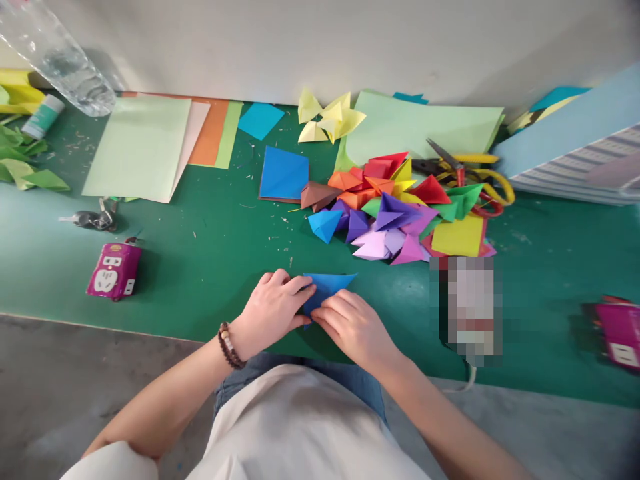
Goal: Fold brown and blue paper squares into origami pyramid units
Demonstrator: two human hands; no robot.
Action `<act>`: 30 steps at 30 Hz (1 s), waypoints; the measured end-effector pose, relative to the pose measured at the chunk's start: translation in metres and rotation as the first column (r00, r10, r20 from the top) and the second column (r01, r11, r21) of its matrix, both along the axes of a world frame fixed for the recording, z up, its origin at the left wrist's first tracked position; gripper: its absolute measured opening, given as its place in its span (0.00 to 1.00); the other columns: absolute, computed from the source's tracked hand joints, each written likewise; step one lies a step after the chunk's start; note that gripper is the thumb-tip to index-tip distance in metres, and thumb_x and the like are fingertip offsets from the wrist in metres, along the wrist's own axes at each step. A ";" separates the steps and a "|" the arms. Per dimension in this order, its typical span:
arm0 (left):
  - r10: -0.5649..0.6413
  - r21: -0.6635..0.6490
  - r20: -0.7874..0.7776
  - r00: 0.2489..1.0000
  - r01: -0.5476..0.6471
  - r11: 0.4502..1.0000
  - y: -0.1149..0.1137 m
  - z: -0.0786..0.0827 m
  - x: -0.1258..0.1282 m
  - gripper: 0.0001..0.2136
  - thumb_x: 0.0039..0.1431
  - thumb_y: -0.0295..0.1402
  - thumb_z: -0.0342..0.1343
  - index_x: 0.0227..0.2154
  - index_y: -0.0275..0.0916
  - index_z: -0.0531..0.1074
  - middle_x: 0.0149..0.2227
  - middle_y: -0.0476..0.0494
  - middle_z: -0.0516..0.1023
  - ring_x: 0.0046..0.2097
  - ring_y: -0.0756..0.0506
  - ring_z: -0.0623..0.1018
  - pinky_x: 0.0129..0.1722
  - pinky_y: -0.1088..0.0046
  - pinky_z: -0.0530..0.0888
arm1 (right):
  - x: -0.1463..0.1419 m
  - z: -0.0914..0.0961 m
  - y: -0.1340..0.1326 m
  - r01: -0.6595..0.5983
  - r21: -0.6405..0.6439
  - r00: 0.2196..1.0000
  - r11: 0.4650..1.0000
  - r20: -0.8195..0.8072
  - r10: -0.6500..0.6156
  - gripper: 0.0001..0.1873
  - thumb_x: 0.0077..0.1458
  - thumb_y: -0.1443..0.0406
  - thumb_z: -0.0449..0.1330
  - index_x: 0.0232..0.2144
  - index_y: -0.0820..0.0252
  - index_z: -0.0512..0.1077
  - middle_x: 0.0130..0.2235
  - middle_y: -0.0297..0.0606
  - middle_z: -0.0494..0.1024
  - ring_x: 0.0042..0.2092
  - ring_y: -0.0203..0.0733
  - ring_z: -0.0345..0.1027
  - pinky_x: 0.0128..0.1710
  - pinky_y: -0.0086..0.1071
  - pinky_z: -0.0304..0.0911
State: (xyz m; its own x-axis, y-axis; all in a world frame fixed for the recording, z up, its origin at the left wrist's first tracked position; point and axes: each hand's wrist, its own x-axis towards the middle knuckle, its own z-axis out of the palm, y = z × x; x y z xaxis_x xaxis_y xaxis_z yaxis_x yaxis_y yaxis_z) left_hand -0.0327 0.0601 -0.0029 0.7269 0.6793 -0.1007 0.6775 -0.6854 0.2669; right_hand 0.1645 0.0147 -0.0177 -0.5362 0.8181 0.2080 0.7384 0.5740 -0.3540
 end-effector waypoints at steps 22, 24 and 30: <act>-0.073 0.000 -0.021 0.997 0.073 0.997 0.000 0.011 -0.001 0.45 0.38 0.60 0.65 0.57 0.38 0.65 0.57 0.40 0.69 0.47 0.38 0.68 0.44 0.59 0.67 | -0.018 -0.014 -0.035 0.087 -0.047 0.974 0.995 -0.208 -0.095 0.09 0.62 0.68 0.57 0.32 0.57 0.78 0.31 0.37 0.78 0.34 0.40 0.68 0.36 0.35 0.65; -0.042 -0.006 -0.003 0.999 0.042 0.999 -0.003 0.013 0.000 0.44 0.43 0.63 0.59 0.57 0.37 0.65 0.57 0.39 0.69 0.47 0.38 0.68 0.45 0.58 0.67 | -0.017 -0.012 -0.040 0.143 -0.096 0.954 0.985 -0.253 -0.163 0.08 0.61 0.68 0.57 0.34 0.56 0.77 0.33 0.37 0.79 0.36 0.41 0.69 0.38 0.37 0.67; 0.075 0.034 0.016 0.997 -0.076 0.997 -0.019 0.008 0.010 0.28 0.61 0.51 0.51 0.56 0.36 0.66 0.60 0.40 0.68 0.48 0.38 0.68 0.47 0.59 0.68 | -0.001 -0.002 -0.046 0.460 -0.166 0.802 0.872 -0.344 -0.489 0.10 0.61 0.70 0.56 0.41 0.54 0.75 0.36 0.39 0.79 0.39 0.43 0.71 0.40 0.38 0.69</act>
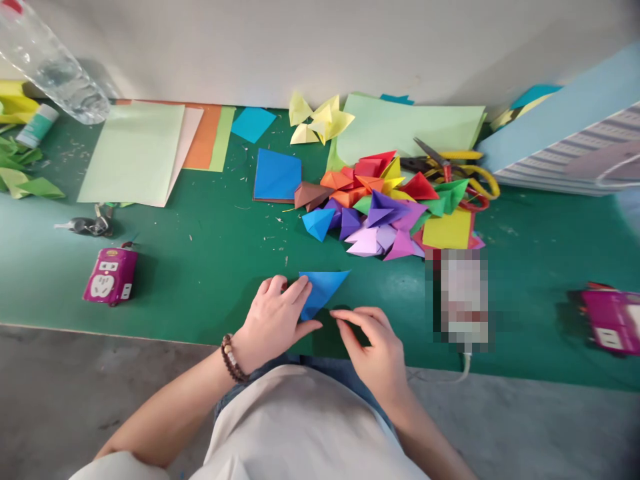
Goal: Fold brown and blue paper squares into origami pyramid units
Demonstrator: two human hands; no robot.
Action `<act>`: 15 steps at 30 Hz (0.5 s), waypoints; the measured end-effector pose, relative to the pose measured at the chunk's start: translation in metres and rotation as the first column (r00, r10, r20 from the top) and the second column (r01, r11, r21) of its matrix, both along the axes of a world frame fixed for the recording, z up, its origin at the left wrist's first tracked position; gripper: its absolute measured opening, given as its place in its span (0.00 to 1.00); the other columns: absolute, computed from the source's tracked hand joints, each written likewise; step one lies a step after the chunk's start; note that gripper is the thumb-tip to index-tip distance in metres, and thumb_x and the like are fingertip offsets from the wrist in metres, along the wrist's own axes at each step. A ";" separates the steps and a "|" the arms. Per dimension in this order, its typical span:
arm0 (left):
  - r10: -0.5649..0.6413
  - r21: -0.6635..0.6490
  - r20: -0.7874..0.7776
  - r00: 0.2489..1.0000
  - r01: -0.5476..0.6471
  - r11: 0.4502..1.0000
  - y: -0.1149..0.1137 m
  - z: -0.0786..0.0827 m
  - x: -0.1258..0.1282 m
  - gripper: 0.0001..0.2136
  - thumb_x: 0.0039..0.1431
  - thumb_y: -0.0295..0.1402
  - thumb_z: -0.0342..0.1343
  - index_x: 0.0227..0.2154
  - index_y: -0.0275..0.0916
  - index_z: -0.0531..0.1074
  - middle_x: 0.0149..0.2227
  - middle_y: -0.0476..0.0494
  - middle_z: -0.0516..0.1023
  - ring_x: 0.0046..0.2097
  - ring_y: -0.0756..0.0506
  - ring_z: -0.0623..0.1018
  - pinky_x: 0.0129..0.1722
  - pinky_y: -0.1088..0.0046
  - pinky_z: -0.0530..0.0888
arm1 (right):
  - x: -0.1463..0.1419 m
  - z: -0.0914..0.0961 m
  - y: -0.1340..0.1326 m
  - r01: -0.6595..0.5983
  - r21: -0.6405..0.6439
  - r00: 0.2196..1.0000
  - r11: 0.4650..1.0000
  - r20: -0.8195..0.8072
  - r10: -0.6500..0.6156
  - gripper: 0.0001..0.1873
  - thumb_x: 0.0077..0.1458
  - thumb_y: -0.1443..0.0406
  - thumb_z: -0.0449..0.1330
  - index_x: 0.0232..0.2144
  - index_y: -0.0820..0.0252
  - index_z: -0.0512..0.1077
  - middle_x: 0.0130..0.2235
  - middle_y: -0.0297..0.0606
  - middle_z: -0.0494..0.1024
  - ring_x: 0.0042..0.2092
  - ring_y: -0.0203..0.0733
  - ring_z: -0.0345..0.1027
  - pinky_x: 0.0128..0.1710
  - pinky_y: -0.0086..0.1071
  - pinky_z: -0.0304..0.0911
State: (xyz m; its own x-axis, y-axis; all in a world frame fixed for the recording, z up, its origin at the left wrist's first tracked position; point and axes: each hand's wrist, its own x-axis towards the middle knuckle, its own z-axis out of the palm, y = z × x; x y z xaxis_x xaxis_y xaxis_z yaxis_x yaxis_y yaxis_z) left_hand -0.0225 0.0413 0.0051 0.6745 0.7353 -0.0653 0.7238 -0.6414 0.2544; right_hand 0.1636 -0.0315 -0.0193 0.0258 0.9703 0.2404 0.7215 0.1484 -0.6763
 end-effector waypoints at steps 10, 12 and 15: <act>0.061 0.055 -0.052 0.997 -0.058 0.997 -0.004 -0.005 0.006 0.26 0.59 0.44 0.59 0.57 0.36 0.66 0.59 0.42 0.69 0.53 0.37 0.69 0.50 0.59 0.70 | -0.014 -0.010 0.012 0.064 0.029 0.998 0.998 -0.010 -0.064 0.04 0.58 0.69 0.60 0.31 0.55 0.71 0.32 0.33 0.81 0.35 0.41 0.70 0.37 0.37 0.65; 0.050 0.066 -0.043 0.998 -0.048 0.997 -0.003 -0.006 0.006 0.26 0.59 0.44 0.59 0.57 0.36 0.67 0.59 0.41 0.70 0.56 0.36 0.68 0.54 0.57 0.69 | -0.014 -0.012 0.014 0.077 0.033 0.997 0.996 0.007 -0.077 0.05 0.58 0.69 0.61 0.31 0.55 0.71 0.32 0.32 0.81 0.35 0.41 0.70 0.38 0.37 0.63; 0.024 0.082 -0.013 1.000 -0.023 0.996 -0.002 -0.010 0.007 0.26 0.59 0.45 0.58 0.56 0.34 0.68 0.58 0.40 0.71 0.61 0.37 0.65 0.61 0.57 0.64 | -0.011 -0.013 0.018 0.104 0.035 0.994 0.994 0.019 -0.104 0.05 0.57 0.70 0.61 0.31 0.55 0.70 0.33 0.32 0.81 0.35 0.41 0.70 0.38 0.37 0.62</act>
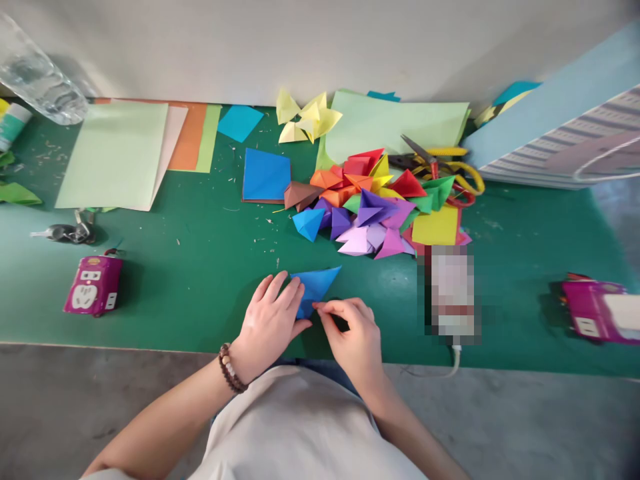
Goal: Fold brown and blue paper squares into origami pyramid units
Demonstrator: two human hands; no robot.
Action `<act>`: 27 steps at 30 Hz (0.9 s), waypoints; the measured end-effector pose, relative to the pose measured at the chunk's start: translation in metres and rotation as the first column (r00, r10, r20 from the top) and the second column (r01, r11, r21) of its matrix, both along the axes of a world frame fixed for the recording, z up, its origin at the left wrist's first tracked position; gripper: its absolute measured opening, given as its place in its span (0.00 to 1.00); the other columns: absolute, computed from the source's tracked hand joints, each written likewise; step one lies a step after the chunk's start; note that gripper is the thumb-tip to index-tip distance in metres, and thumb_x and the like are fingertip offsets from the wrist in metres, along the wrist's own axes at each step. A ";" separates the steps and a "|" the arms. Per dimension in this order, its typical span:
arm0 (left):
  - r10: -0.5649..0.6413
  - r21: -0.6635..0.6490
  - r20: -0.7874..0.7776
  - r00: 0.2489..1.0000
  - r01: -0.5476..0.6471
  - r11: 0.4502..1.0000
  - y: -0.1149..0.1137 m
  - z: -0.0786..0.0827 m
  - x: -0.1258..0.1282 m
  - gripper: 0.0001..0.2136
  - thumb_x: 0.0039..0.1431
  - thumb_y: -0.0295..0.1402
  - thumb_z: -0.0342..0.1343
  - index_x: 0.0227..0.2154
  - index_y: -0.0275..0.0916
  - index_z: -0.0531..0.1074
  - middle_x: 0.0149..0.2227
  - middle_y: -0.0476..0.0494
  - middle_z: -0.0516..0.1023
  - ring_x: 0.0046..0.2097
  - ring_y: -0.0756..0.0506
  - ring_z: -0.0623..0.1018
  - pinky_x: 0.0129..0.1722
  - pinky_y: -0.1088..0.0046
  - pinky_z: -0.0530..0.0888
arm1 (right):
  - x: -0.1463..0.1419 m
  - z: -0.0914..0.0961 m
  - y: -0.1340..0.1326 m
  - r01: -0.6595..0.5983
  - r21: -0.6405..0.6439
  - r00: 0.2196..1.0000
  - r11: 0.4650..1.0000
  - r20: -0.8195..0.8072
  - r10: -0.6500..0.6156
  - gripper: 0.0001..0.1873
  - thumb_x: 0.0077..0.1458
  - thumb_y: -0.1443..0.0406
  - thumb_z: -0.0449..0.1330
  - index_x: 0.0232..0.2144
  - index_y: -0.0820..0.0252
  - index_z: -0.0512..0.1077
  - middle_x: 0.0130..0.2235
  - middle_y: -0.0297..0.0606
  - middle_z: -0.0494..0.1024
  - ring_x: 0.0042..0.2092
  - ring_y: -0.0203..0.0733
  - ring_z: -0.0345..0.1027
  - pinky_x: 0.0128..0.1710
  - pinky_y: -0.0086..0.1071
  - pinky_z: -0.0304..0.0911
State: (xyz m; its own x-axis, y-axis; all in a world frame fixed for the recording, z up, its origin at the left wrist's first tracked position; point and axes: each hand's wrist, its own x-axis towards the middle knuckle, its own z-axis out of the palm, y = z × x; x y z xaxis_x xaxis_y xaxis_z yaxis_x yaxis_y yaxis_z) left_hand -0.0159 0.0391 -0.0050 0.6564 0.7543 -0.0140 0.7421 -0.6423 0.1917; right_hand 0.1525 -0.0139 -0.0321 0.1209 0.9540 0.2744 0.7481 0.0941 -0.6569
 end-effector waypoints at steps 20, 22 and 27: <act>-0.014 0.035 0.010 1.000 0.014 0.999 0.000 -0.007 0.005 0.26 0.59 0.42 0.60 0.55 0.29 0.69 0.57 0.37 0.72 0.62 0.37 0.67 0.63 0.57 0.64 | 0.021 -0.007 0.029 0.180 -0.043 0.982 0.983 -0.050 -0.182 0.04 0.57 0.65 0.60 0.29 0.55 0.70 0.33 0.37 0.82 0.35 0.43 0.72 0.37 0.37 0.66; -0.010 0.031 0.009 1.000 0.010 0.999 0.000 -0.007 0.005 0.26 0.59 0.42 0.60 0.55 0.29 0.69 0.57 0.37 0.73 0.62 0.37 0.68 0.63 0.57 0.64 | 0.024 -0.008 0.033 0.192 -0.044 0.980 0.980 -0.049 -0.194 0.04 0.57 0.64 0.60 0.30 0.55 0.70 0.34 0.36 0.82 0.35 0.44 0.72 0.38 0.37 0.66; -0.004 0.024 0.012 1.000 0.003 1.000 0.000 -0.007 0.005 0.27 0.58 0.43 0.61 0.55 0.29 0.69 0.57 0.37 0.73 0.62 0.37 0.68 0.62 0.57 0.64 | 0.029 -0.009 0.040 0.219 -0.036 0.975 0.975 -0.039 -0.220 0.05 0.57 0.64 0.60 0.29 0.55 0.70 0.34 0.37 0.82 0.36 0.44 0.72 0.38 0.37 0.66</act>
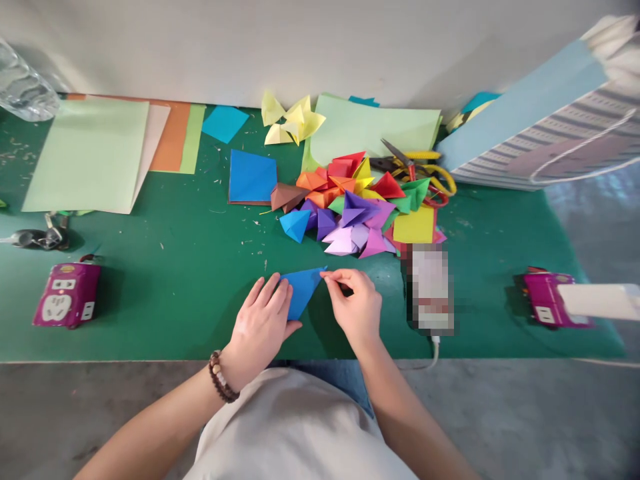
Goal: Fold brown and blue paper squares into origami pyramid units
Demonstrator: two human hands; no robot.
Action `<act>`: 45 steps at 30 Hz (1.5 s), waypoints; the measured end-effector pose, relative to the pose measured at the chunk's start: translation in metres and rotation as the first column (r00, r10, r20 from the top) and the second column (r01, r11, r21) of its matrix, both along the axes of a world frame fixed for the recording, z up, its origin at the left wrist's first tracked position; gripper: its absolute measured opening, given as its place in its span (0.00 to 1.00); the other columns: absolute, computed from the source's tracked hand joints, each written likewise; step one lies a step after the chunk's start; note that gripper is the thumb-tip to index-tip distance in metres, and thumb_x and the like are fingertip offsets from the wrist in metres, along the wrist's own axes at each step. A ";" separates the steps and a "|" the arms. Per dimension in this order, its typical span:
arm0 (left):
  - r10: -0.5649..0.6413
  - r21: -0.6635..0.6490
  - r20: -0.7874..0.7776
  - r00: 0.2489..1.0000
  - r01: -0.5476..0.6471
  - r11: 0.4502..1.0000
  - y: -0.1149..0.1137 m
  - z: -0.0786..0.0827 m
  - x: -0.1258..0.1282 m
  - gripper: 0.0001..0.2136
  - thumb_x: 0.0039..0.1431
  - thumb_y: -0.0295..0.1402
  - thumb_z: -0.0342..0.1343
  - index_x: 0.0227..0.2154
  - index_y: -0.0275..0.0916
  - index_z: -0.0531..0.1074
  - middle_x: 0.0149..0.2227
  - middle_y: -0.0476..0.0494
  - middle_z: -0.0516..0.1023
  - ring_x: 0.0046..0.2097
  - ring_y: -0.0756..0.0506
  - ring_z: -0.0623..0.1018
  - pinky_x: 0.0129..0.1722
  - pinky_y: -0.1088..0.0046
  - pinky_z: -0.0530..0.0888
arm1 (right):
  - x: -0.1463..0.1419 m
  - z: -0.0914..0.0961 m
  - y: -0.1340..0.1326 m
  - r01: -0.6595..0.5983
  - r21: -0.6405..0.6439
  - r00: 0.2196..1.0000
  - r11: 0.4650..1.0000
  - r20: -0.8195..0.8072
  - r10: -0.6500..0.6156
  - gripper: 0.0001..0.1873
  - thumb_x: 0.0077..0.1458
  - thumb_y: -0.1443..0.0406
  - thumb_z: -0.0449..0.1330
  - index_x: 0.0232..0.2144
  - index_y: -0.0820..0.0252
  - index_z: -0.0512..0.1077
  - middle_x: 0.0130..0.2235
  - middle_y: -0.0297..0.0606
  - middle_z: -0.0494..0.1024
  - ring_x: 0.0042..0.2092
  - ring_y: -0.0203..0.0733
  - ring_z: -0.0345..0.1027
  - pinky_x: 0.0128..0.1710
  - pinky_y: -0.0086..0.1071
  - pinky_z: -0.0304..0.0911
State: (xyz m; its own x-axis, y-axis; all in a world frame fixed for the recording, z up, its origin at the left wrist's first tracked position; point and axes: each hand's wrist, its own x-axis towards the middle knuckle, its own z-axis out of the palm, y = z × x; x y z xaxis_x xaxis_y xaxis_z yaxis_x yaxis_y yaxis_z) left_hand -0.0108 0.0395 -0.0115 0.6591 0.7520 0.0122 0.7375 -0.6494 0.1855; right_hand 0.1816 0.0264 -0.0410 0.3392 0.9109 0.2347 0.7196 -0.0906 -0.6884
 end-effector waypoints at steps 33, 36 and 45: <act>0.002 0.000 0.062 0.998 -0.002 1.000 0.001 -0.004 -0.004 0.16 0.65 0.31 0.51 0.54 0.34 0.68 0.55 0.40 0.73 0.62 0.40 0.67 0.64 0.55 0.63 | 0.015 0.002 0.005 -0.401 0.032 0.892 0.916 0.241 0.382 0.10 0.63 0.65 0.55 0.31 0.57 0.73 0.31 0.38 0.76 0.35 0.40 0.70 0.37 0.34 0.66; 0.002 -0.003 0.055 0.999 -0.002 1.000 0.000 -0.003 -0.004 0.16 0.66 0.31 0.50 0.55 0.34 0.68 0.56 0.40 0.73 0.62 0.40 0.67 0.64 0.55 0.63 | 0.011 0.003 0.001 -0.430 0.020 0.878 0.903 0.244 0.413 0.10 0.64 0.65 0.55 0.31 0.57 0.73 0.30 0.37 0.76 0.35 0.40 0.70 0.36 0.34 0.66; -0.003 -0.002 0.065 0.998 0.004 1.000 0.002 -0.003 -0.006 0.16 0.65 0.32 0.51 0.54 0.36 0.69 0.56 0.40 0.73 0.62 0.40 0.67 0.64 0.55 0.63 | 0.001 0.006 -0.010 -0.494 0.025 0.845 0.869 0.249 0.474 0.11 0.64 0.66 0.54 0.30 0.56 0.74 0.29 0.37 0.76 0.33 0.40 0.70 0.35 0.33 0.67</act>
State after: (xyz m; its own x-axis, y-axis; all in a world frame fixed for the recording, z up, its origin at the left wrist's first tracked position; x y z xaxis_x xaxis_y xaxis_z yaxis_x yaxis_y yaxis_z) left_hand -0.0163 0.0416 -0.0142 0.6596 0.7498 0.0530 0.7216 -0.6514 0.2345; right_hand 0.1827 0.0163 -0.0353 -0.2119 0.9184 0.3341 0.7937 0.3612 -0.4895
